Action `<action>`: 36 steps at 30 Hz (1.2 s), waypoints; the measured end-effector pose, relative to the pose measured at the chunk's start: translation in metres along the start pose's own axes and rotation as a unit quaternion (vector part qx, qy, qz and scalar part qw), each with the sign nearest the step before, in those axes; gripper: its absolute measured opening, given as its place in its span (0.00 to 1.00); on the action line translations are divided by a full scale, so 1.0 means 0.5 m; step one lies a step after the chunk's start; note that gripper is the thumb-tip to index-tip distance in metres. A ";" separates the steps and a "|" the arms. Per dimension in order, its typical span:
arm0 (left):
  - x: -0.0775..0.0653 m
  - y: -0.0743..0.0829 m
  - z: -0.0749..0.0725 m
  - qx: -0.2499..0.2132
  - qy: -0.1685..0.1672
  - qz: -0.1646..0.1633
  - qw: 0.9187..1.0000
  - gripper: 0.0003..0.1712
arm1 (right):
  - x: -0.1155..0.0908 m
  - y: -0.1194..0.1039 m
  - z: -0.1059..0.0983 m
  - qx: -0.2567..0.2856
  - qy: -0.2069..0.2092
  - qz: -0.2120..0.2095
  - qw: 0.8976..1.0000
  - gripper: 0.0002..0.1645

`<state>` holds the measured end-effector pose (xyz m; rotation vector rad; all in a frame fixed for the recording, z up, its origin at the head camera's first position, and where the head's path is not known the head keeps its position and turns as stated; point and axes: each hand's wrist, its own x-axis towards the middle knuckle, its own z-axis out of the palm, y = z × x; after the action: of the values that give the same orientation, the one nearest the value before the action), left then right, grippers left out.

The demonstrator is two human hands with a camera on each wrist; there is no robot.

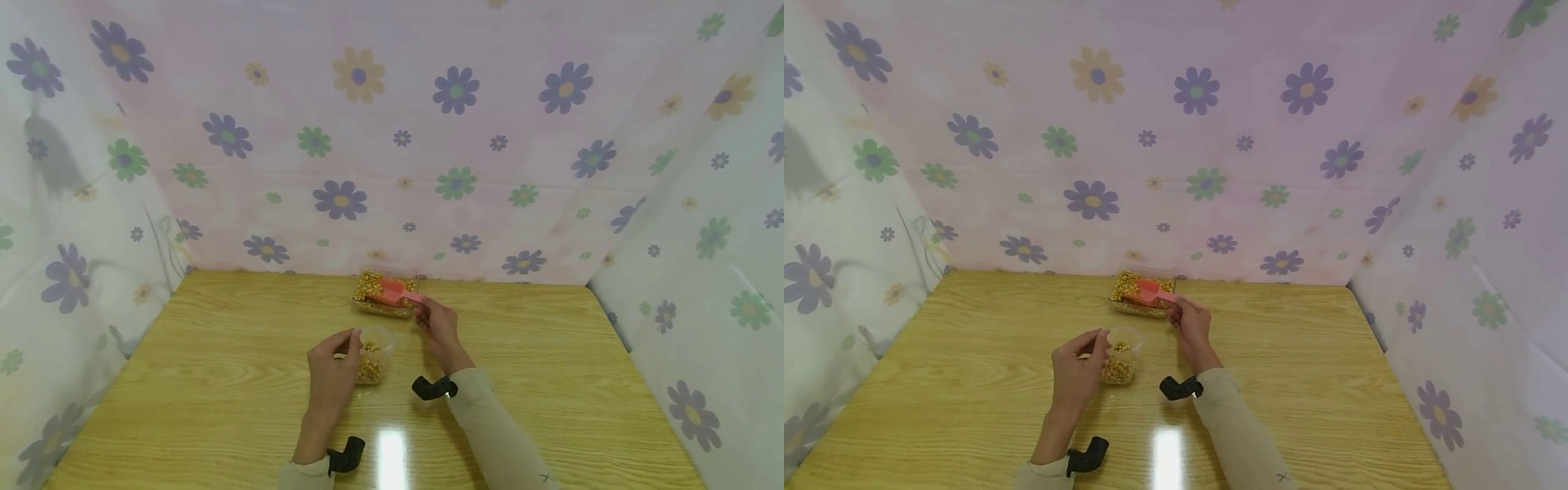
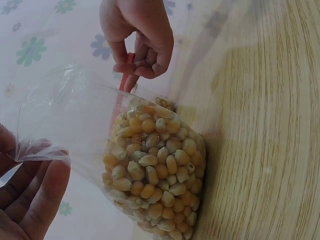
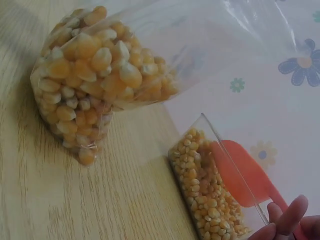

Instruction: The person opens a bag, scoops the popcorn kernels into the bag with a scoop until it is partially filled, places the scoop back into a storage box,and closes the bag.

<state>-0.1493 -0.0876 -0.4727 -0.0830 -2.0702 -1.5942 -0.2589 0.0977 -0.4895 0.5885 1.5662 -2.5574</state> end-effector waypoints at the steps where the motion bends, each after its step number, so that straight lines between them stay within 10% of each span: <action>1: 0.000 0.002 0.000 -0.002 0.000 -0.005 1.000 0.09 | 0.000 0.001 0.000 0.007 -0.003 0.000 1.000 0.15; 28: -0.001 0.050 0.006 -0.007 -0.002 -0.036 0.999 0.08 | -0.011 0.017 -0.041 0.144 -0.076 0.021 0.986 0.19; 36: -0.003 0.007 0.010 0.004 -0.008 -0.018 1.000 0.09 | -0.026 0.022 -0.059 0.153 -0.080 0.028 0.985 0.16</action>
<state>-0.1484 -0.0817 -0.4710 -0.0556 -2.1009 -1.6127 -0.2357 0.1163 -0.5059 0.4285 1.1001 -2.7448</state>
